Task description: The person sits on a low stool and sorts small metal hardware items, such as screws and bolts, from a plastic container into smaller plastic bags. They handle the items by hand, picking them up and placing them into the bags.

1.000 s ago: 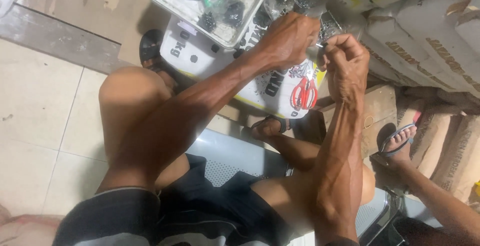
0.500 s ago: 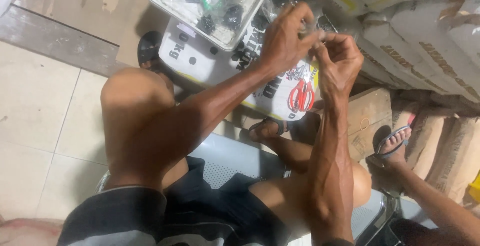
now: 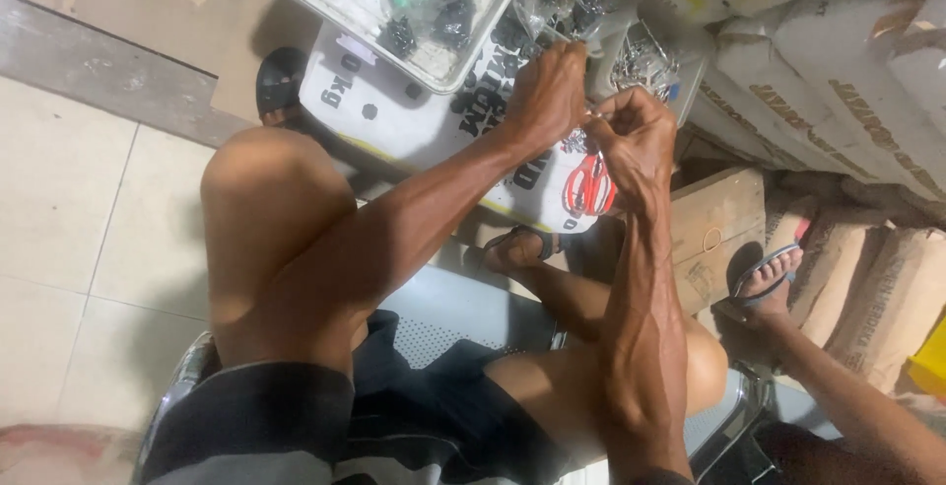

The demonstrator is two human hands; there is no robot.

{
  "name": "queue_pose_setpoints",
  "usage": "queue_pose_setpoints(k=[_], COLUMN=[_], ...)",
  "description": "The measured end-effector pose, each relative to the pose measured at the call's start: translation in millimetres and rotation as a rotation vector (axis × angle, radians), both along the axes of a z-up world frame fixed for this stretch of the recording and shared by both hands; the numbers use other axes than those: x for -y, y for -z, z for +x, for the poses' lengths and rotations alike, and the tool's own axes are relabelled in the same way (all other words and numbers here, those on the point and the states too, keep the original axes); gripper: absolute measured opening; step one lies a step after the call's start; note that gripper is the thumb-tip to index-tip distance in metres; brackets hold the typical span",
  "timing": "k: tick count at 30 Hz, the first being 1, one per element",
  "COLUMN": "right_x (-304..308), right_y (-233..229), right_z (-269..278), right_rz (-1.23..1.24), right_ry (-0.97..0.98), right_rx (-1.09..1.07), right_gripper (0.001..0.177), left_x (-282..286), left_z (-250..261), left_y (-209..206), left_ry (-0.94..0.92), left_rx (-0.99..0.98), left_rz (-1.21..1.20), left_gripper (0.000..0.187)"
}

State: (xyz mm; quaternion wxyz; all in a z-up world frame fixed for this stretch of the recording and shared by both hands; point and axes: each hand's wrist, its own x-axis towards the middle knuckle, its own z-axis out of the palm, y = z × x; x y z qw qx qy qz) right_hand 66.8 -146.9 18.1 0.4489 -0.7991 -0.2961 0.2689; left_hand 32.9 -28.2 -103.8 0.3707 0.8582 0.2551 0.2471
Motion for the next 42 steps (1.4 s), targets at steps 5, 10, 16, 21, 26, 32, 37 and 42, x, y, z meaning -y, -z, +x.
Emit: queue_pose_setpoints(k=[5, 10, 16, 21, 26, 32, 37, 42], right_x=[-1, 20, 34, 20, 16, -13, -7, 15], right_y=[-8, 71, 133, 148, 194, 86, -25, -76], right_z=[-2, 9, 20, 24, 31, 3, -8, -2], right_rz=[-0.188, -0.513, -0.614, -0.463, -0.449, -0.503, -0.049, 0.387], right_ry=[0.133, 0.12, 0.079, 0.048, 0.063, 0.095, 0.24, 0.189], right_rx=[0.096, 0.419, 0.598, 0.701, 0.719, 0.344, -0.166, -0.493], right_gripper=[0.014, 0.047, 0.017, 0.033, 0.043, 0.011, 0.021, 0.01], left_x=[-26, -20, -36, -40, -40, -39, -33, -25], left_z=[-5, -9, -24, -31, -36, -34, -38, -33], left_y=[15, -1, -81, -117, -110, -105, -124, -125], left_ry=[-0.098, -0.134, 0.033, 0.196, 0.232, 0.22, 0.285, 0.446], left_rx=[-0.136, -0.183, -0.151, -0.187, 0.04, -0.1, -0.317, 0.016], left_rz=[-0.071, -0.05, -0.335, -0.443, -0.483, -0.412, -0.315, -0.37], left_gripper=[0.015, 0.035, 0.032, 0.043, 0.037, 0.036, 0.004, 0.02])
